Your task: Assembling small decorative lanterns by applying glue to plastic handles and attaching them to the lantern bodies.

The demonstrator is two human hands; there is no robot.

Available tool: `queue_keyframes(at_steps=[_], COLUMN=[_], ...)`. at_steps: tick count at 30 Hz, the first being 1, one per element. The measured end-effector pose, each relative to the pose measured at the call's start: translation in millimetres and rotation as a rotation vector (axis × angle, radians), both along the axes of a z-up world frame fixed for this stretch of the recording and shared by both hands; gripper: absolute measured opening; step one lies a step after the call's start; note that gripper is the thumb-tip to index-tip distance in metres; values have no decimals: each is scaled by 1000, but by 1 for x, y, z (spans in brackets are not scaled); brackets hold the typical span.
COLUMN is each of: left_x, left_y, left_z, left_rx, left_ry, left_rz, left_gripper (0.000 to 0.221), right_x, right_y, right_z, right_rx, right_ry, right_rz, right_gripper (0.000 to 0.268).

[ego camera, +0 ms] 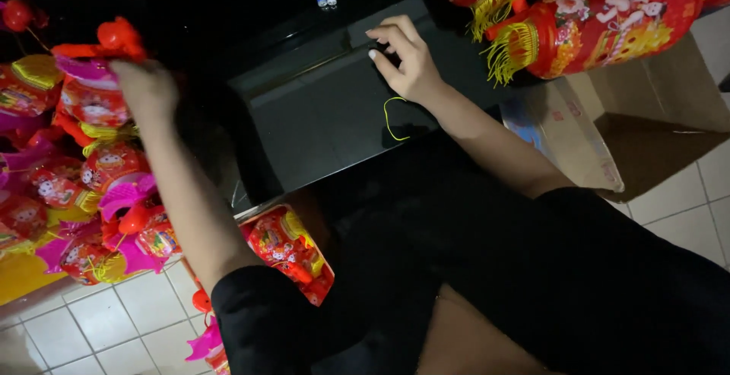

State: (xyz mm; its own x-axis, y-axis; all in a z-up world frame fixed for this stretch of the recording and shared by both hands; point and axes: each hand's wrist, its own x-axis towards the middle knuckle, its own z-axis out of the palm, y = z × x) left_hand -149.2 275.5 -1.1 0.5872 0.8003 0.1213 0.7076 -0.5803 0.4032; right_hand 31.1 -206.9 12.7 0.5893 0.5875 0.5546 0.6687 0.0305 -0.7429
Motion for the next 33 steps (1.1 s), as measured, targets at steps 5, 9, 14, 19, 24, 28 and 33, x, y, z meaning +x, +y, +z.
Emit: queue_keyframes(at_steps=[5, 9, 14, 19, 24, 28, 33], left_x=[-28, -45, -66, -107, -141, -93, -88], left_y=[-18, -33, -62, -5, 50, -85, -162], left_z=[83, 135, 183, 139, 109, 185, 217], left_rx=[-38, 81, 75, 12, 498, 215, 24], left_ry=[-354, -543, -672, -726, -146, -754, -922], left_rz=[-174, -223, -66, 389, 152, 64, -39], left_gripper=[28, 26, 53, 44, 13, 38, 49], right_x=[3, 3, 6, 4, 7, 6, 5], right_y=[1, 1, 0, 0, 1, 1, 0], right_z=[-7, -7, -12, -12, -16, -17, -15], right_rx=[-5, -19, -50, -67, -61, -57, -86], right_ry=[16, 31, 41, 49, 34, 53, 84], right_rz=[-8, 1, 6, 1, -8, -9, -11], right_gripper=[24, 20, 19, 19, 18, 20, 20])
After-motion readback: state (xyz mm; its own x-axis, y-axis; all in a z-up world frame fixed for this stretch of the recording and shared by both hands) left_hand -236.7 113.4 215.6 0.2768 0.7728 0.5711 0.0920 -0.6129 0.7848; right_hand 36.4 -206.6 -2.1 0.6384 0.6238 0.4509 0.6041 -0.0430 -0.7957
